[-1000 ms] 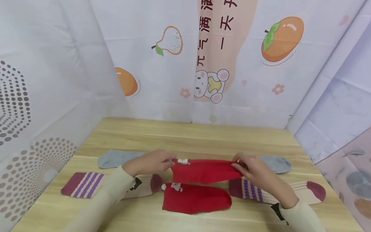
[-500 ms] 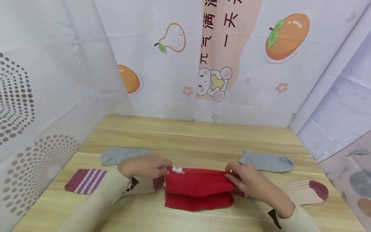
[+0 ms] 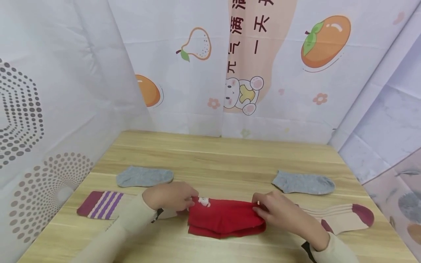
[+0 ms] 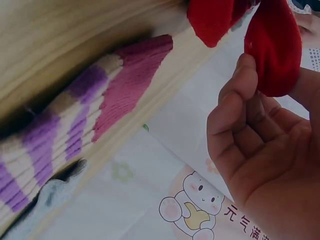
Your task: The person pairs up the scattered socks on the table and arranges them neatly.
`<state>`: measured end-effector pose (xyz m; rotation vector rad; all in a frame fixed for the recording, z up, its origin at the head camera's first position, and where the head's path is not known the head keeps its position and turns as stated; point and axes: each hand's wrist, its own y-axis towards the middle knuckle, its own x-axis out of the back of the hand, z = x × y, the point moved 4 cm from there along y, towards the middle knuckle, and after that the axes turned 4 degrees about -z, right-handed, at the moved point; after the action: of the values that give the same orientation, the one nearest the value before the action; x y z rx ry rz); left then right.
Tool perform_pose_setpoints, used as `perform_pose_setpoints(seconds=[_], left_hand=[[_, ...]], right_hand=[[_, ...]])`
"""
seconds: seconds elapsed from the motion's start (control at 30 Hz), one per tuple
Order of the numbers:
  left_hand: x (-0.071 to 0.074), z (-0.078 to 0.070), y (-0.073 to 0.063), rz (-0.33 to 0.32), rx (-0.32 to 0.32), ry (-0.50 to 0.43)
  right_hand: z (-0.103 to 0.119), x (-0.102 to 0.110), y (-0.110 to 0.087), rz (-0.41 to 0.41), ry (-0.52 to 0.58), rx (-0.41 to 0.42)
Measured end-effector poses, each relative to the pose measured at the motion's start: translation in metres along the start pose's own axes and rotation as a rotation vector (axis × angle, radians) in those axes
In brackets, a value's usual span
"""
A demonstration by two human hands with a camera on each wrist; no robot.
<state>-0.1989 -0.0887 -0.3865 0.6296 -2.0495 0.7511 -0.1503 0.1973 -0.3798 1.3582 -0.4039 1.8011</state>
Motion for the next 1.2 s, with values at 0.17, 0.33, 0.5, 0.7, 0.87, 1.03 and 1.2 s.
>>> perform_pose_setpoints(seconds=[0.17, 0.33, 0.5, 0.7, 0.87, 1.03, 1.2], left_hand=[[-0.010, -0.002, 0.004, -0.020, 0.000, 0.066], [-0.015, -0.007, 0.001, -0.077, 0.056, 0.155], [-0.012, -0.028, -0.009, -0.231, 0.003, 0.356], [-0.026, -0.068, -0.015, -0.228, -0.206, 0.425], [-0.050, -0.081, -0.014, -0.049, -0.228, 0.382], [-0.062, -0.081, -0.011, 0.027, -0.219, 0.403], [-0.062, -0.079, -0.008, 0.018, -0.220, 0.374]], right_hand=[[-0.002, -0.007, -0.001, 0.050, 0.015, -0.040], [-0.005, -0.011, -0.003, 0.076, -0.001, -0.065], [0.005, -0.005, -0.004, -0.054, -0.173, -0.042], [0.050, -0.013, -0.005, -0.150, -0.277, 0.153], [0.064, -0.035, -0.013, 0.200, -0.153, 0.024], [0.058, -0.049, -0.018, 0.372, -0.142, -0.095], [0.057, -0.052, -0.016, 0.317, -0.172, -0.067]])
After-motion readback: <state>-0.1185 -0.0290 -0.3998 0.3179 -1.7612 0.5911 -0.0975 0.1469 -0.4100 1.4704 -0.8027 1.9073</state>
